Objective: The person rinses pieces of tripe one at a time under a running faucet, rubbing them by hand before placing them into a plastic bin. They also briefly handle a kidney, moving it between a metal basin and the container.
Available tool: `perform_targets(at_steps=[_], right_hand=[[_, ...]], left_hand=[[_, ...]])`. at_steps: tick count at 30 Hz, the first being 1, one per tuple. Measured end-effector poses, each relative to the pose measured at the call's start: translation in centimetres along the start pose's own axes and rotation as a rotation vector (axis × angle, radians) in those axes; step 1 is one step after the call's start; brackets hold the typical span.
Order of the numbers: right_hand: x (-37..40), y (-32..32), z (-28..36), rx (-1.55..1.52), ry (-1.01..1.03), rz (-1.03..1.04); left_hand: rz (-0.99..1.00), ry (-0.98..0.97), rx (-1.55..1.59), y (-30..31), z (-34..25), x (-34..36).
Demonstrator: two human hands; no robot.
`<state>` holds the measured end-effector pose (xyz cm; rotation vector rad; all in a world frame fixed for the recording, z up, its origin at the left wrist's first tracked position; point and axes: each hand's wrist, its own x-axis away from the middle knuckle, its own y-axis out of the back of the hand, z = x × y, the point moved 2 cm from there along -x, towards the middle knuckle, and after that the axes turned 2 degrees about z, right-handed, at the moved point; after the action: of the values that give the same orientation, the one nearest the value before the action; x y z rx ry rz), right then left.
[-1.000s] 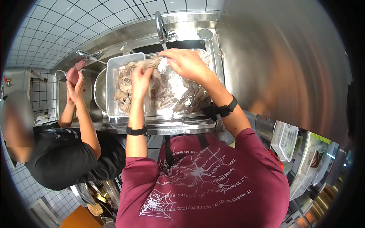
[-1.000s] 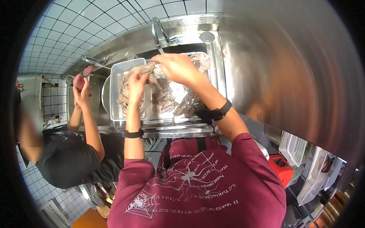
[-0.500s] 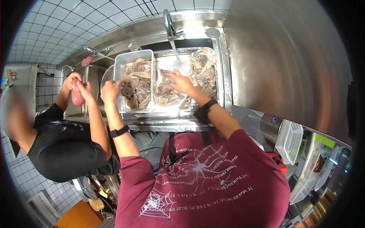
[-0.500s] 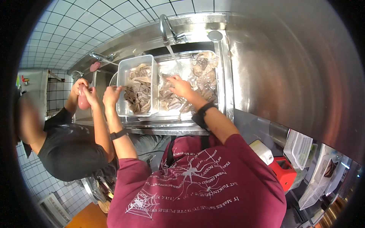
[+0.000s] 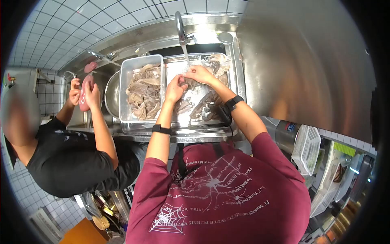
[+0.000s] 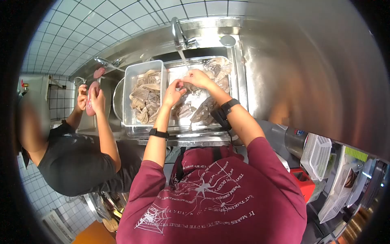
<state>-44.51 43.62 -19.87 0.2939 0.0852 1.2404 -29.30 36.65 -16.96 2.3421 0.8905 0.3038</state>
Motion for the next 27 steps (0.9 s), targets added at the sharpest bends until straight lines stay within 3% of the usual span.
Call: perform_targets(at_steps=[1, 3, 4, 9, 12, 17, 19, 23, 25, 27], right_hand=[[0.1, 0.6, -0.1, 0.004, 0.000, -0.013], [0.2, 2.5, 1.2, 0.041, -0.157, -0.068], [-0.4, 2.7, 0.1, 0.020, -0.102, -0.151], [-1.5, 4.9, 1.6, -0.072, -0.096, -0.141], [-2.3, 5.4, 1.6, -0.110, -0.045, -0.060], [-2.4, 6.0, 2.4, -0.280, 0.024, 0.103], [-1.9, 6.6, 3.5, -0.041, 0.071, 0.103], [-2.5, 6.6, 3.2, 0.020, 0.046, 0.048], [-2.0, 6.6, 4.0, 0.337, -0.058, -0.079], [-1.6, 6.2, 4.4, 0.368, 0.005, -0.118]], left_hand=[[0.005, -0.012, 0.003, -0.3, 0.0, -0.6], [0.216, 0.210, 0.213, -1.4, 1.7, -2.4], [0.237, 0.220, 0.273, -2.0, 3.3, -3.5], [0.188, -0.099, 0.411, -2.3, -1.1, -4.1], [0.261, 0.121, 0.382, -2.5, -0.3, -5.1], [0.148, 0.156, 0.411, -1.2, 1.7, -5.8], [0.174, 0.179, 0.432, 0.0, 1.7, -6.0], [0.173, 0.303, 0.456, 2.5, 1.4, -6.7], [0.137, 0.208, 0.603, 2.9, -0.1, -6.6], [0.235, 0.347, 0.830, 3.0, -0.2, -7.0]])
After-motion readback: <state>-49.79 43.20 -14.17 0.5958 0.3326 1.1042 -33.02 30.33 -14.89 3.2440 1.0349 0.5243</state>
